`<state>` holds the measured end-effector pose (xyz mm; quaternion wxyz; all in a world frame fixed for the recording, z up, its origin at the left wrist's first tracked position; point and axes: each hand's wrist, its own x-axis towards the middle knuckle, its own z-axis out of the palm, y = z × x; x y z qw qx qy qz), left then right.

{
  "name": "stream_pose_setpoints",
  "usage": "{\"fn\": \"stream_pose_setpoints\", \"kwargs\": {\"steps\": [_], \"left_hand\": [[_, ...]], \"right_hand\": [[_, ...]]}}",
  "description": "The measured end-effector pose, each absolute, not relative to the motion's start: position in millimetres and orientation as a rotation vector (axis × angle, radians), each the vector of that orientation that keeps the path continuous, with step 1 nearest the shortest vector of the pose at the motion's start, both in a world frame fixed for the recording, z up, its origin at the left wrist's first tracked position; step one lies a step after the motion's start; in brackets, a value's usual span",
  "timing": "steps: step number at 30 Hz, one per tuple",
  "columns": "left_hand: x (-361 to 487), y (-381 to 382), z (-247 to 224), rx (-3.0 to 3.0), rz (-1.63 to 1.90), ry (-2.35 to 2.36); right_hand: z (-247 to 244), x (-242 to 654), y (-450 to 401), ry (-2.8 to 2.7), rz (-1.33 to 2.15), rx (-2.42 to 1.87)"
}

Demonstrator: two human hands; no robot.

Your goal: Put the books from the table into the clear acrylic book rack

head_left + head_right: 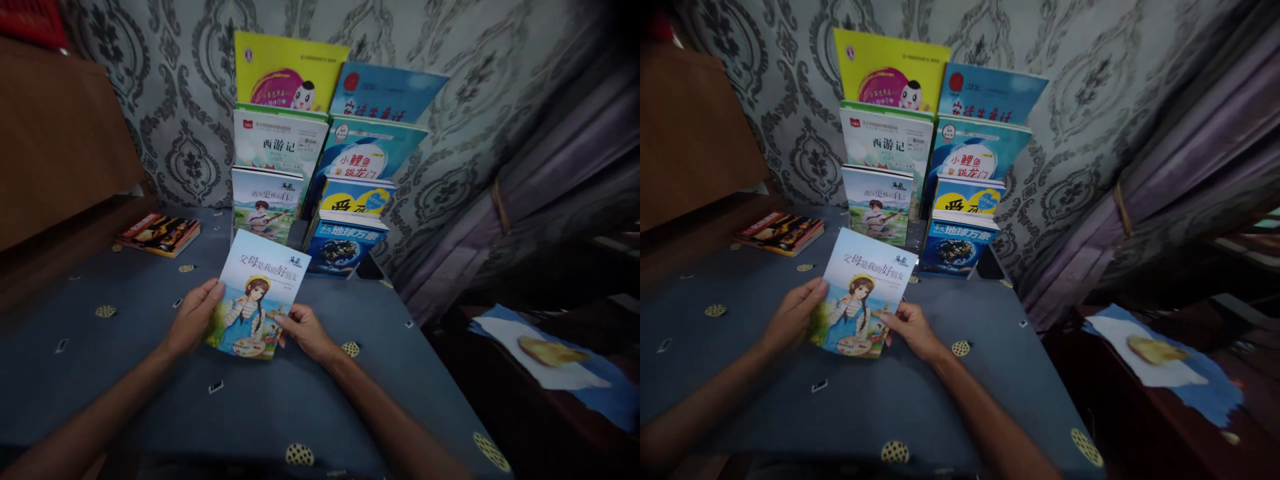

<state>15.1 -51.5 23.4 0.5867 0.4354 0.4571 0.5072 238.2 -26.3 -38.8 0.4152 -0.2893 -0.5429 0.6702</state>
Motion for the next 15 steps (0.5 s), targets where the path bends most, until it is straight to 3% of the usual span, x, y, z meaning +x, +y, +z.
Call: {"fn": "stream_pose_setpoints", "kwargs": {"steps": [8, 15], "left_hand": [[6.6, -48.6, -8.1, 0.857, 1.224, 1.225], [-29.1, -40.5, -21.4, 1.716, 0.715, 1.609]], "right_hand": [[-29.2, 236.0, -34.0, -1.351, 1.823, -0.831], [-26.5, 242.7, -32.7, -1.509, 2.038, -1.104]]}}
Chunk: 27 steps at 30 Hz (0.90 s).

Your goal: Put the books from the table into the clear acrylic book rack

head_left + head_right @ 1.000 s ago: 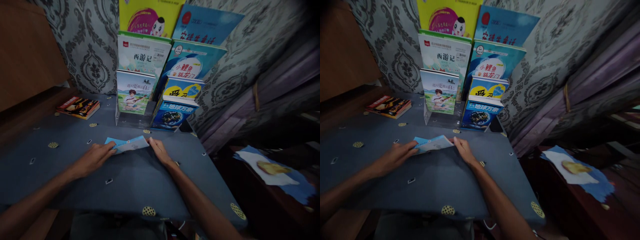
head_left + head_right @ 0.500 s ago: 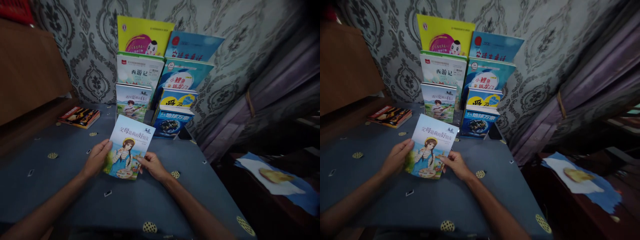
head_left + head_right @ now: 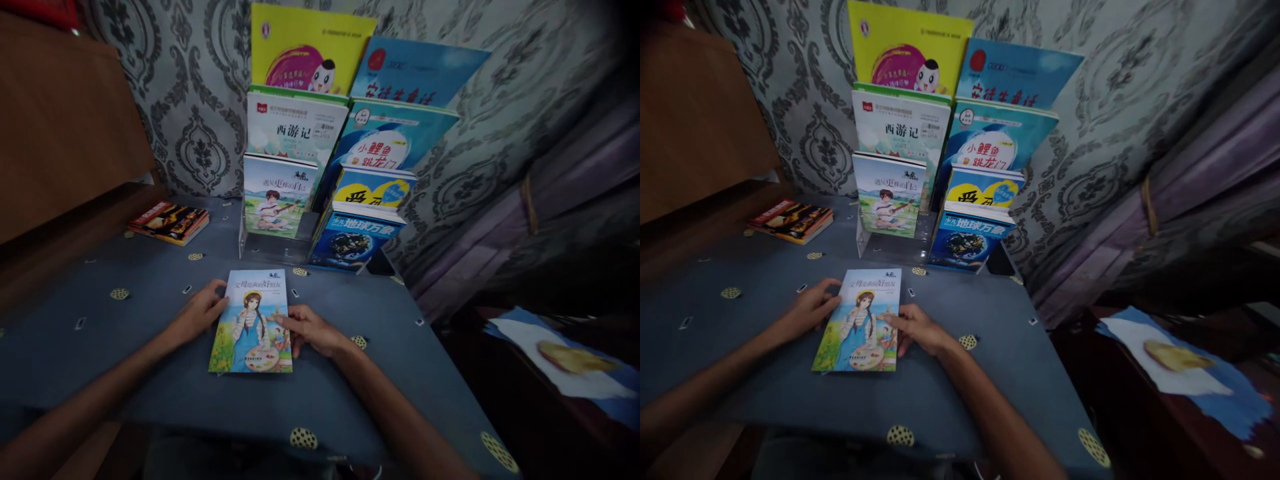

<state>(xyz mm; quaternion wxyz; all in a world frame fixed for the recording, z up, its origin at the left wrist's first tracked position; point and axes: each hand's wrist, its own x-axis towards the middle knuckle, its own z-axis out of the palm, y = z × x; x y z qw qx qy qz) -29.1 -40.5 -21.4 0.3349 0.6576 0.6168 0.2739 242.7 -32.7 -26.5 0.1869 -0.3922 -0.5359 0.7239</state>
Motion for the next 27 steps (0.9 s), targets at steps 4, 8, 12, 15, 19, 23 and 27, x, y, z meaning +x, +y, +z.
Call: {"fn": "stream_pose_setpoints", "kwargs": {"steps": [4, 8, 12, 15, 19, 23, 27], "left_hand": [[-29.5, -32.6, -18.5, 2.255, 0.472, 1.810], [-23.0, -26.7, -26.3, 2.481, 0.485, 1.771], [-23.5, -27.1, -37.6, 2.548, 0.502, 1.755], [-25.1, -29.1, -39.5, 2.577, 0.502, 1.742], [-25.7, -30.5, -37.6, 2.585, 0.475, 1.732], [-26.4, -30.2, -37.4, 2.564, 0.462, 1.744], [-28.2, -29.3, -38.3, 2.555, 0.464, 1.739]], "right_hand": [[-20.4, 252.4, -31.2, -1.786, 1.837, -1.389], [-1.9, 250.0, -31.4, -2.149, 1.134, -1.536], [5.9, 211.8, -26.2, -2.406, 0.641, -1.291], [-4.4, 171.2, -14.2, -2.578, 0.513, -1.055], [-25.4, 139.1, 3.6, -2.651, 0.445, -1.080], [-41.6, 150.0, 12.7, -2.622, 0.390, -1.071], [-50.4, 190.1, 14.0, -2.540, 0.382, -1.133]]}}
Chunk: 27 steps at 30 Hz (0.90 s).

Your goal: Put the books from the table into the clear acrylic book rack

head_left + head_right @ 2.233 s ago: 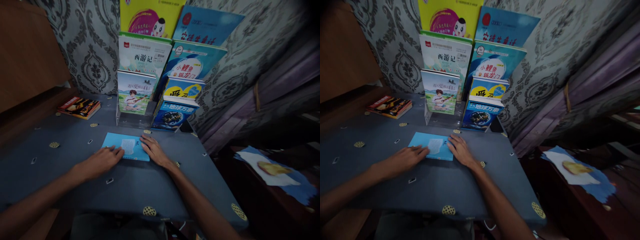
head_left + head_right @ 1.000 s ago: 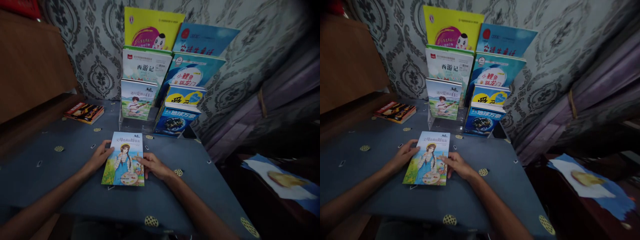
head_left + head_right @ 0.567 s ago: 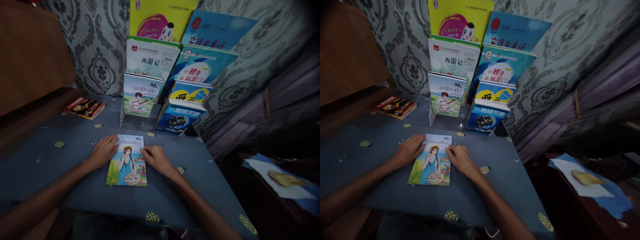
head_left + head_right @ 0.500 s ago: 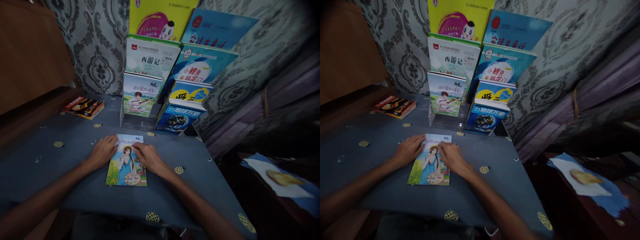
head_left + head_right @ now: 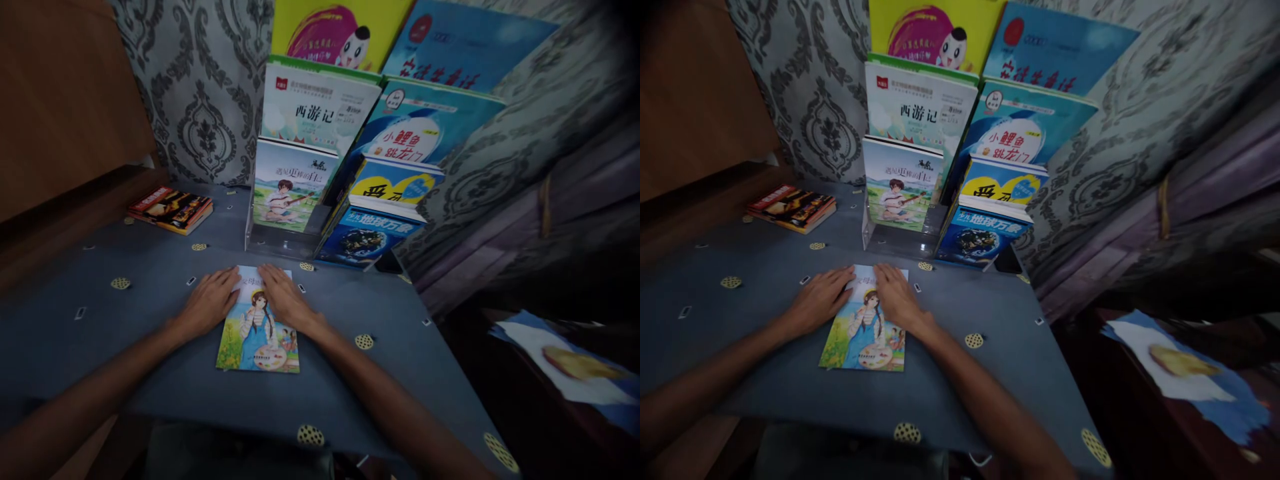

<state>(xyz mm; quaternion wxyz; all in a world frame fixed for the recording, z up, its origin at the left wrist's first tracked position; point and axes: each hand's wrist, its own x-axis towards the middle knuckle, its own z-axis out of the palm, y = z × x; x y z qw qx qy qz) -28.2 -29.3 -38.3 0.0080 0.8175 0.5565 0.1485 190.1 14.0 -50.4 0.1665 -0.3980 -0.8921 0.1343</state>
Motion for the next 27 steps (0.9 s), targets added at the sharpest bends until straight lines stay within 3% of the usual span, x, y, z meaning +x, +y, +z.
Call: {"fn": "stream_pose_setpoints", "kwargs": {"steps": [7, 18, 27], "left_hand": [[-29.3, -27.3, -42.3, 2.612, 0.462, 1.712], [12.2, -2.1, -33.1, 2.734, 0.288, 1.233], [32.0, -53.6, -22.7, 2.719, 0.197, 0.786]], "right_hand": [[-58.2, 244.4, 14.9, -2.400, 0.503, -1.139], [-60.2, 250.1, 26.3, -2.347, 0.650, -1.115], [-51.2, 250.9, 20.8, -2.366, 0.654, -1.110]]}}
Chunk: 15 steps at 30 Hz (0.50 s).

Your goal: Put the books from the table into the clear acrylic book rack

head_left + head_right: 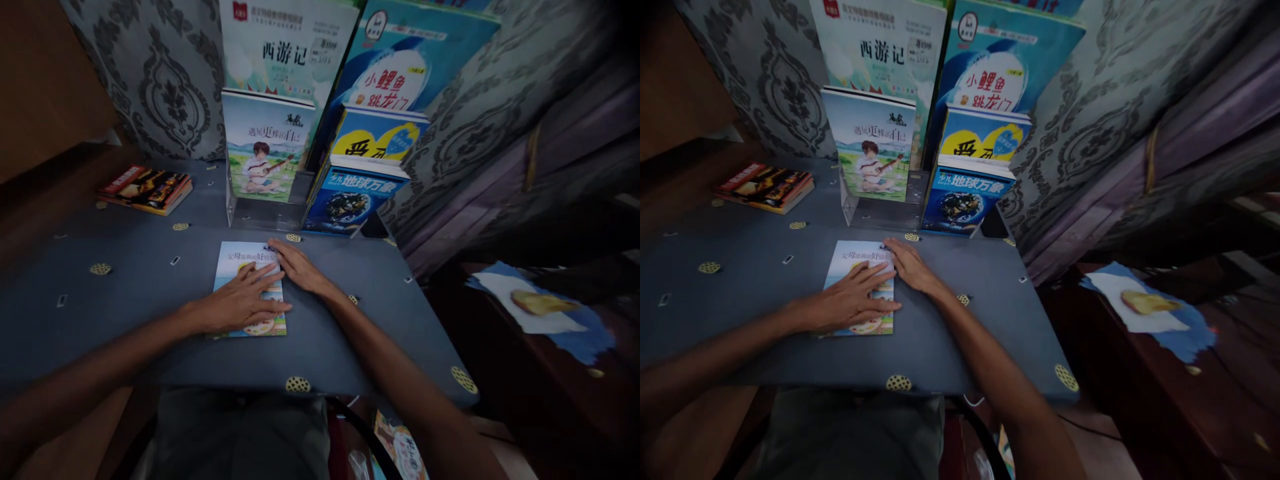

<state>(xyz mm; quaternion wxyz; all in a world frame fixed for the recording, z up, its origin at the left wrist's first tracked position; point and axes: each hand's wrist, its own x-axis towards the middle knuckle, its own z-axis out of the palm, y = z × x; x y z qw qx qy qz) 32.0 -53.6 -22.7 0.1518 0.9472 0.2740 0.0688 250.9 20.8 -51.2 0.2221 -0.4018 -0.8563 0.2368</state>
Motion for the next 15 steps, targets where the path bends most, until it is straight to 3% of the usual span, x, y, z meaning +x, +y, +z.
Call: {"fn": "stream_pose_setpoints", "kwargs": {"steps": [9, 15], "left_hand": [[29.6, -81.4, -17.6, 2.632, 0.290, 0.769], [11.8, -84.9, -43.2, 2.628, 0.548, 1.179]], "right_hand": [[-47.7, 241.4, 9.0, -2.453, 0.522, -1.208], [-47.7, 226.7, -29.7, -2.439, 0.393, -1.400]]}}
